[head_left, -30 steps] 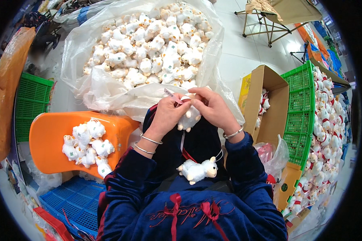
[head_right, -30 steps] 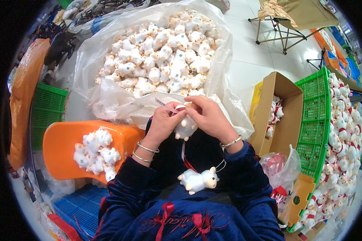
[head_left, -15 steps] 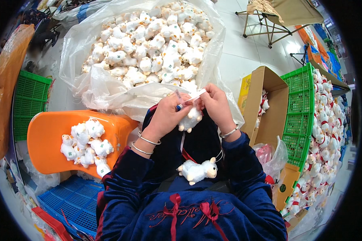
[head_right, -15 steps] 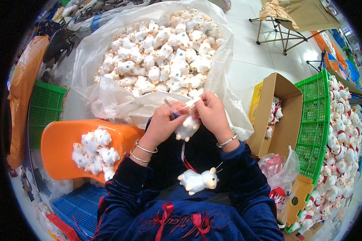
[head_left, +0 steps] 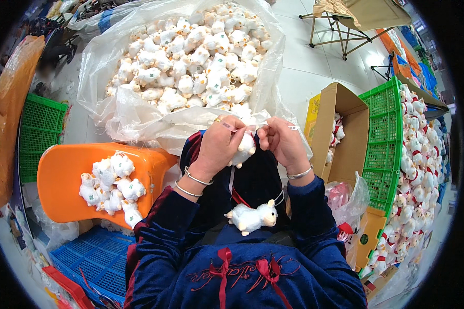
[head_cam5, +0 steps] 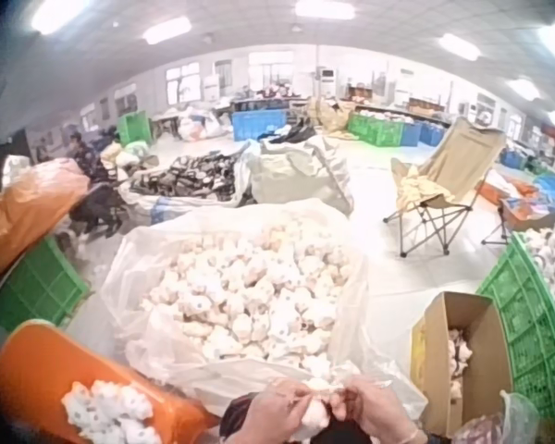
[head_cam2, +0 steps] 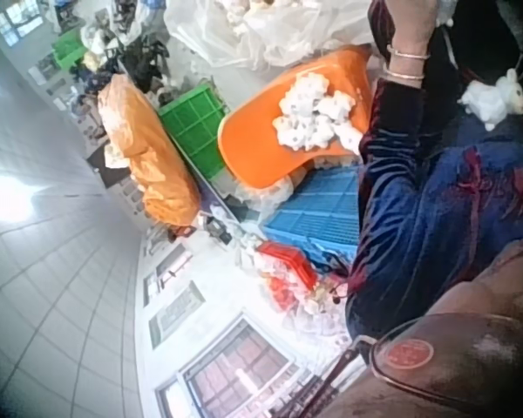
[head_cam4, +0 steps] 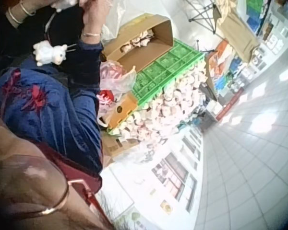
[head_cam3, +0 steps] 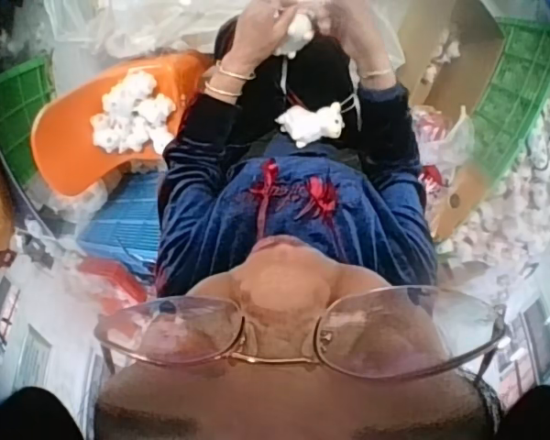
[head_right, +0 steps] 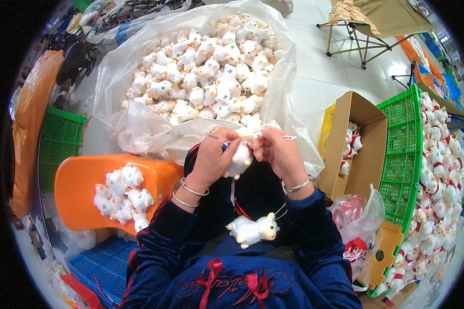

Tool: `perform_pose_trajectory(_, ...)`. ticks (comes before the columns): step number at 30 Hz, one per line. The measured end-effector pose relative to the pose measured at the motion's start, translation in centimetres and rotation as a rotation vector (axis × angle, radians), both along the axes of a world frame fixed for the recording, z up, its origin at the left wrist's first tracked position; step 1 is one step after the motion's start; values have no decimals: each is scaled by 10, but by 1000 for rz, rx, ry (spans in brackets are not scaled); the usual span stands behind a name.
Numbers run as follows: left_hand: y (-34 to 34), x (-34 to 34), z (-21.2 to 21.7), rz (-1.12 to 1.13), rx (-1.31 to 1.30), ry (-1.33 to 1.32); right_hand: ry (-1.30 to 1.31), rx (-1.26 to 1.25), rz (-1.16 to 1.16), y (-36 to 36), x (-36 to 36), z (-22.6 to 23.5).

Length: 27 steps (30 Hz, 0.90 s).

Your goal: The person sits and ties red ribbons around the necks of small white plush toys. They pick up each plush, wrap the ribbon, and tie a knot, then place the finished item into a nearby green crate.

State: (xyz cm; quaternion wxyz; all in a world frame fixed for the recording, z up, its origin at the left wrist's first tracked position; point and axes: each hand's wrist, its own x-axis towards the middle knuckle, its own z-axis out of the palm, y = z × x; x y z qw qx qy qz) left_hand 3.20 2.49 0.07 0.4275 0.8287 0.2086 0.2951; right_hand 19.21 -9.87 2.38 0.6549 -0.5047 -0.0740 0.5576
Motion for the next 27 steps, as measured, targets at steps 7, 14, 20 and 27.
perform_pose_trajectory(7, -18, -13, 18, 52, -339, 36, -203, -2, 413, -31, -7, 4)
perform_pose_trajectory(14, -36, -23, 9, 77, -375, -52, -560, -49, 396, -19, -16, 12)
perform_pose_trajectory(20, -39, -24, -13, 106, -210, -169, -1115, -221, 454, 4, -34, 32)
perform_pose_trajectory(27, -39, -27, -11, 32, -227, -230, -1564, -61, 508, 8, -37, 16)
